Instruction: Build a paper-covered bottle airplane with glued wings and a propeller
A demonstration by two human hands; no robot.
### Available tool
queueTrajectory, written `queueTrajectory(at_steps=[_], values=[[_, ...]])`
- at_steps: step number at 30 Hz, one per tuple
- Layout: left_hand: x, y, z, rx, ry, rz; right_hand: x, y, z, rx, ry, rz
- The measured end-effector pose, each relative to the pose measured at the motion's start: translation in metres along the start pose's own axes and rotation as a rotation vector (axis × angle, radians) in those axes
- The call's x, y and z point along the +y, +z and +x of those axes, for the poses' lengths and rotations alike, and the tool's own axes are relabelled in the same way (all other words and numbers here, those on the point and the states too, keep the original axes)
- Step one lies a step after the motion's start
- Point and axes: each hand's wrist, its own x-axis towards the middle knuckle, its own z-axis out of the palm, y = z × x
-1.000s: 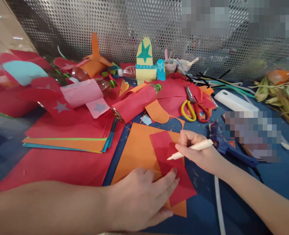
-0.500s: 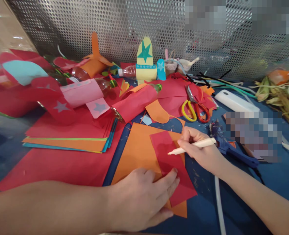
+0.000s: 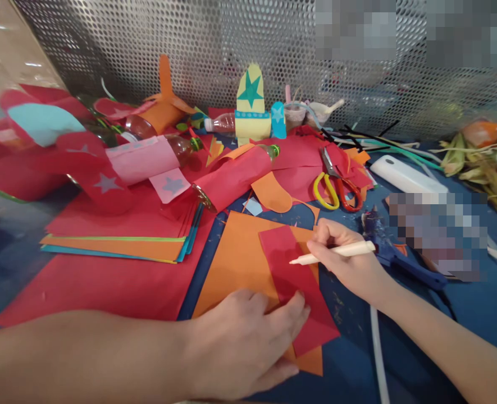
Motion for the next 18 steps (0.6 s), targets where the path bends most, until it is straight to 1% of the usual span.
queueTrajectory(at_steps=[4, 13, 18], values=[[-0.0001, -0.0004, 0.0002, 0.004, -0.002, -0.001, -0.0031, 0.0008, -0.0005, -0.003, -0.012, -0.028], [0.0009, 0.0004, -0.0002, 0.007, -0.012, -0.001, 0.0034, 0.0039, -0.0050, -0.053, 0.042, -0.035], [0.0002, 0.0005, -0.0001, 0.006, -0.009, -0.012, 0.0063, 0.0031, -0.0092, -0.113, 0.098, -0.050]])
